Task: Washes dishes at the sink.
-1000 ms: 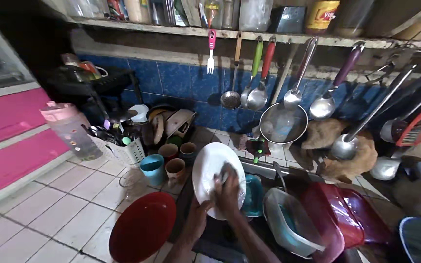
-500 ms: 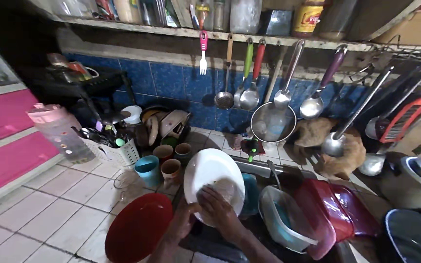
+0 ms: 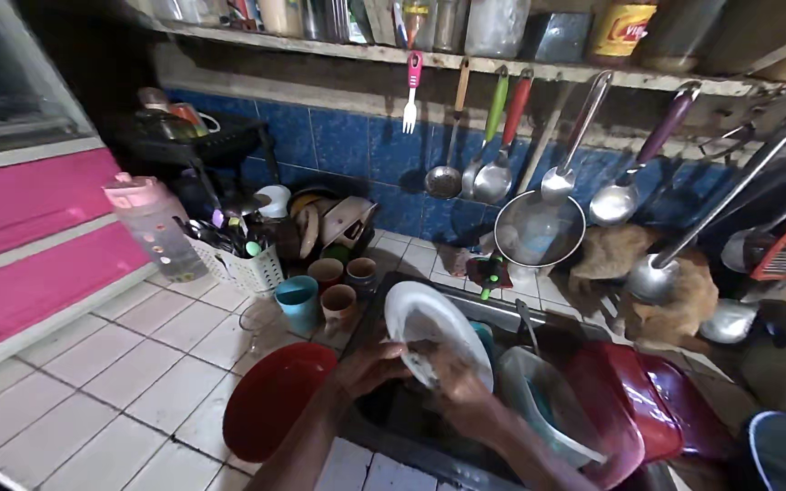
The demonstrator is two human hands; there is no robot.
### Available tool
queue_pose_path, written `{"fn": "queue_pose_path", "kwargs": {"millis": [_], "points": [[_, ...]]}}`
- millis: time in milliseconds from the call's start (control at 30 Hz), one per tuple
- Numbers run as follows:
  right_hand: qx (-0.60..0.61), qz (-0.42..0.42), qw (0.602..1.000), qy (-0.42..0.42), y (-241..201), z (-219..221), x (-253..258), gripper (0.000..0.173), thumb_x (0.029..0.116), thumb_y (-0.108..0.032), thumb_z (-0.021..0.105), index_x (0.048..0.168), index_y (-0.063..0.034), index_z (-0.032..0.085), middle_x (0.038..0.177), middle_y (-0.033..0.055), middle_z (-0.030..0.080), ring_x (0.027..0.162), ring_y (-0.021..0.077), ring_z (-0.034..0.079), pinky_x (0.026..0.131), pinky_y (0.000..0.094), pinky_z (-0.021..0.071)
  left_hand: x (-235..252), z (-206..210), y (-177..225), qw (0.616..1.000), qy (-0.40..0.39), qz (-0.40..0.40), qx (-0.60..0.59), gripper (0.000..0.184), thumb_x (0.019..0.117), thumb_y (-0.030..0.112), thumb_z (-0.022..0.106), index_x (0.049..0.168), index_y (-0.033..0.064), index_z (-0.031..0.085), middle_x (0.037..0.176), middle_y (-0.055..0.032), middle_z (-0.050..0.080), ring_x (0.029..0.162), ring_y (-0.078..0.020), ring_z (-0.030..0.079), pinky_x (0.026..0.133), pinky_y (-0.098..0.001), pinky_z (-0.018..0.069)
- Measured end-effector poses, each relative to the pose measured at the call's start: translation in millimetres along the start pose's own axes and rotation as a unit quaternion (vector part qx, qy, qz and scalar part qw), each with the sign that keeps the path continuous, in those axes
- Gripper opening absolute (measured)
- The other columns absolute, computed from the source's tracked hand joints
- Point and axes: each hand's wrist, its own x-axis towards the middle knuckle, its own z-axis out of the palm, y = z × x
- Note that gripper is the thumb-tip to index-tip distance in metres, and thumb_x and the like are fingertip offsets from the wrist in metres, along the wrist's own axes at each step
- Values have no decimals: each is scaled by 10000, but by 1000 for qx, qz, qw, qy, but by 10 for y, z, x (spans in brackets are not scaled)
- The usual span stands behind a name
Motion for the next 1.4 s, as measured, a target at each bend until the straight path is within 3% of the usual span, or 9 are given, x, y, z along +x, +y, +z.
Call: {"fn": "queue_pose_path", "kwargs": {"millis": [100,233,433,567,700,900,1100,1300,1400], "points": [[69,81,991,-81,-4,-743,162,389,914,-61,699,1288,32,649,1204,176,704,1107,218,688,994,393,551,174,-220,89,939,27,65,335,1033,849,187,808,1619,10,144,1600,-174,372,1403,-200,468,1132,-341,429],[194,106,975,-2,344,-1211,391,292,864,-106,784,1121,-6,688,1016,-26,726,945,-3,667,896,216,564,137,-28,87,888,36,60,455,676,761,312,888,1291,-22,635,1207,-144,707,1143,-178,671,1037,-380,529],[113,-9,973,202,292,-377,340,306,874,-340,772,849,-36,765,1117,128,708,1165,213,620,1061,396,478,50,637,-235,937,88,143,307,369,802,83,811,1119,-63,693,1001,-72,760,931,-53,719,875,-242,600],[50,-31,966,253,211,-12,358,455,993,-391,601,1150,22,707,1272,194,688,1323,297,575,1212,537,300,0,754,-409,859,155,233,429,388,790,153,800,1055,-108,693,928,-154,746,878,-131,725,843,-302,597],[114,212,895,375,595,-197,478,360,1029,-209,484,1149,77,667,966,106,704,863,97,661,790,303,547,-135,881,-334,822,200,196,496,430,844,243,786,1129,-70,712,964,-183,759,922,-233,753,868,-410,598],[48,-112,961,248,190,129,511,373,1040,-233,502,1083,53,738,1168,184,742,1239,293,650,1197,493,361,-3,609,-412,852,151,307,396,388,766,154,786,1018,-125,693,903,-119,747,863,-34,708,822,-206,578],[121,363,856,347,701,-432,627,340,1060,-228,485,893,21,645,701,34,566,636,99,555,641,320,496,-207,652,-423,832,220,300,412,429,797,195,826,1086,-97,701,970,-111,763,919,-51,731,860,-211,593],[-171,-130,956,197,259,-118,648,261,908,-260,658,853,-24,756,860,159,755,876,319,737,869,485,574,19,587,-92,902,111,124,398,399,763,142,848,1078,-45,692,966,-78,735,904,-64,698,853,-271,585],[-43,-14,976,215,407,-151,680,350,952,-290,678,909,51,743,948,188,749,972,295,722,937,451,556,54,630,-33,893,136,112,414,421,812,172,836,1143,-43,690,1022,-104,747,960,-87,714,897,-285,585]]}}
